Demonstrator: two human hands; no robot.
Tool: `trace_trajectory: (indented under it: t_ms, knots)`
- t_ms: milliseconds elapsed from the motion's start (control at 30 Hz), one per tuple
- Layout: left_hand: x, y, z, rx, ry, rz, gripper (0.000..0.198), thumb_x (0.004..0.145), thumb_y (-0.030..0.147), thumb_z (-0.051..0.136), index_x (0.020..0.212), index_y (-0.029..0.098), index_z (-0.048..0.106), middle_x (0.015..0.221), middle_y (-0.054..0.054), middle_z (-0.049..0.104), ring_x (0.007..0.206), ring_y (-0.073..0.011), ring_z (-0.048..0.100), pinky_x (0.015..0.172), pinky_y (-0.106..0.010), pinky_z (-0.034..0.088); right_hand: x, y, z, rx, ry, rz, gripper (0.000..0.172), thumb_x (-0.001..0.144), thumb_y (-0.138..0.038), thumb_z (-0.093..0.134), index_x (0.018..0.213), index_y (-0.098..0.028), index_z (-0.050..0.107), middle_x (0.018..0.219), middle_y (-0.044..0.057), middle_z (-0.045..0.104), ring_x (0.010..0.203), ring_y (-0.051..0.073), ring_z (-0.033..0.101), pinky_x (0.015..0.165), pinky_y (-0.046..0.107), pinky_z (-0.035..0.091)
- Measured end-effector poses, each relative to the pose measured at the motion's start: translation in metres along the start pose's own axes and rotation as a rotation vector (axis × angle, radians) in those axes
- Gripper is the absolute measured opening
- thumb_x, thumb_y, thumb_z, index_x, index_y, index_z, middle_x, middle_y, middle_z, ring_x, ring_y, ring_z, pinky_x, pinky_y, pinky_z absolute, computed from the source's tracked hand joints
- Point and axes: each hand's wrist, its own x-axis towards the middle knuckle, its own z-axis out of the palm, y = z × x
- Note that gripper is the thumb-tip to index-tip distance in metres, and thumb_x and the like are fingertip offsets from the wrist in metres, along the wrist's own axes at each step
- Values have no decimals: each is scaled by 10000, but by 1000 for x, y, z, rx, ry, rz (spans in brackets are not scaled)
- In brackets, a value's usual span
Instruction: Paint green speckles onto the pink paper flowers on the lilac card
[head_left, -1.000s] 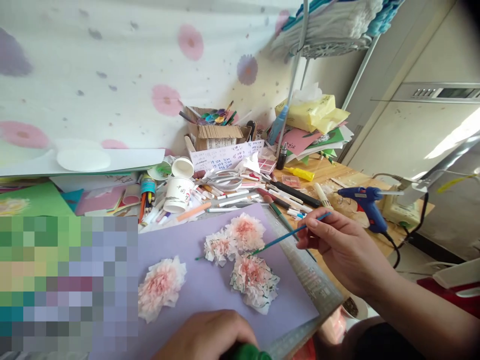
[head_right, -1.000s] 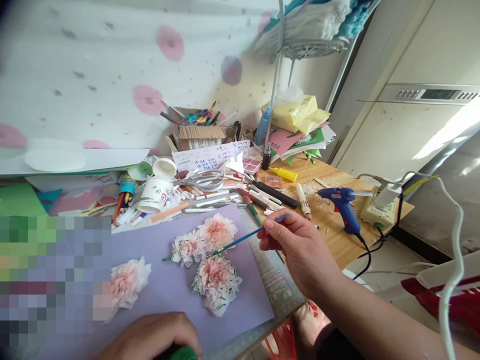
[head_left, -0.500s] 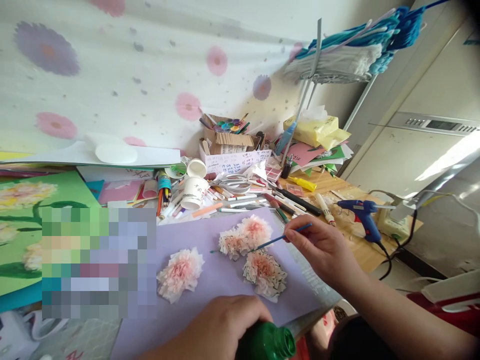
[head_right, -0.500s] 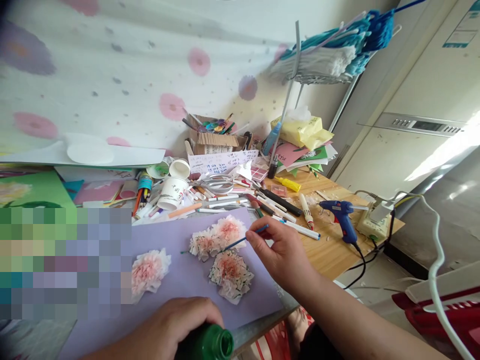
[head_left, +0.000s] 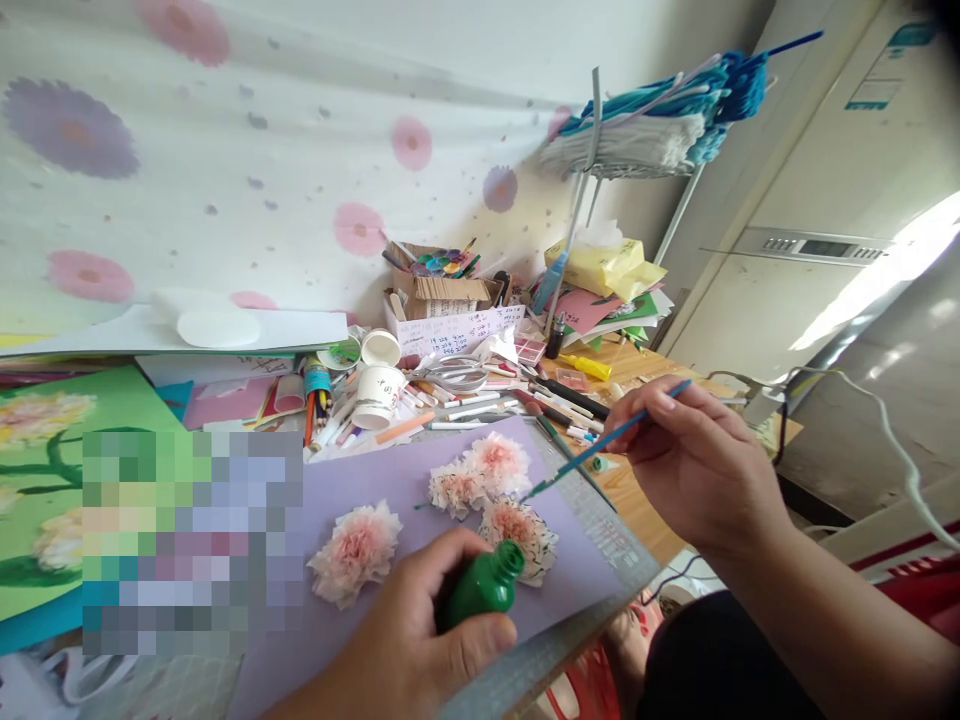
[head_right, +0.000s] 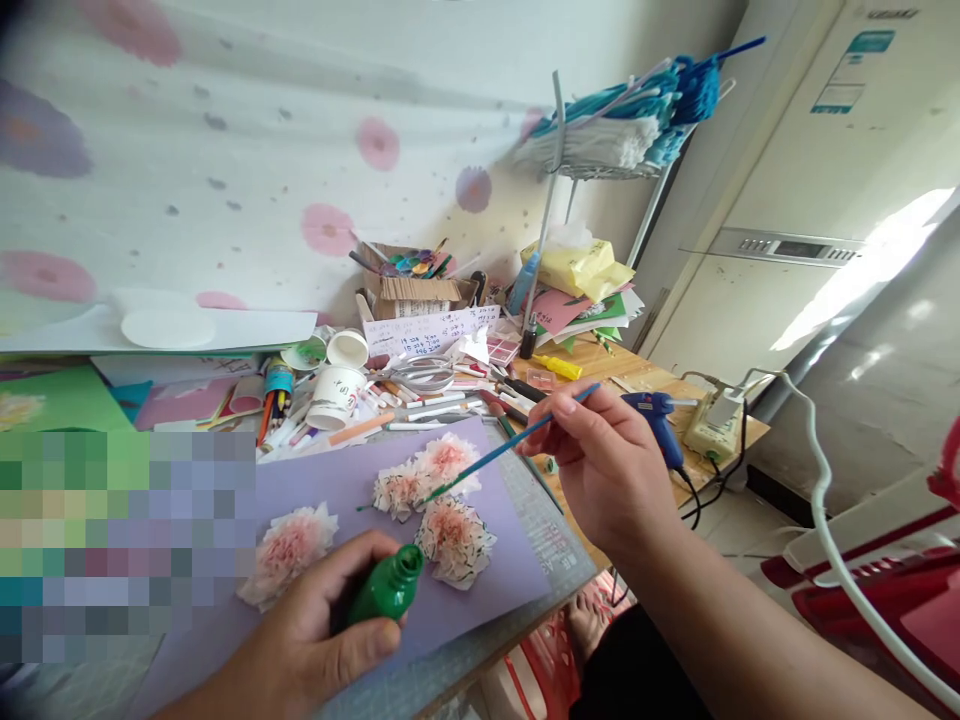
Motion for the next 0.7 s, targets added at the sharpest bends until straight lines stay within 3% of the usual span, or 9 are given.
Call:
trace_trajectory:
  t_ms: [133, 267, 467, 600, 700]
  knots:
    - [0, -4, -2, -72, 31, -13, 469, 795, 637, 741, 983, 220, 636, 761, 30, 543, 731, -200, 510, 662, -272, 399, -8, -14, 0, 110, -41, -75, 189, 759, -338, 858, 671, -247, 717, 614, 3, 693, 573, 156, 631, 548, 265, 524]
    - [-1, 1, -1, -116, 39, -37, 430, 801, 605, 714, 942, 213, 606, 761, 41, 496, 724, -185, 427, 658, -276, 338, -12, -11, -2, 86, -154, -147, 167, 824, -337, 836, 731, -224, 757, 658, 15, 720, 580, 140, 638, 560, 246, 528]
    - [-2, 10, 4, -50, 145, -25, 342, 732, 478, 764, 906, 209, 646, 777, 38, 542, 770, -206, 475, 704, -281, 357, -18, -9, -9, -62, -297, -207, 129, 919, -315, 767, 819, -235, 753, 714, -3, 717, 672, 137, 656, 637, 242, 520]
    - [-2, 10, 8, -5, 190, -16, 320, 709, 439, 764, 911, 216, 654, 799, 26, 617, 813, -237, 546, 741, -292, 400, -19, -14, -7, -92, -284, -173, 139, 896, -290, 766, 776, -226, 736, 668, -8, 702, 613, 132, 633, 586, 238, 507]
    - [-2, 10, 10, 27, 202, -12, 304, 700, 411, 764, 904, 218, 647, 814, 23, 635, 838, -246, 565, 762, -292, 404, -18, -16, -2, -46, -199, -110, 158, 829, -276, 787, 699, -217, 720, 617, -6, 685, 549, 129, 628, 541, 238, 492]
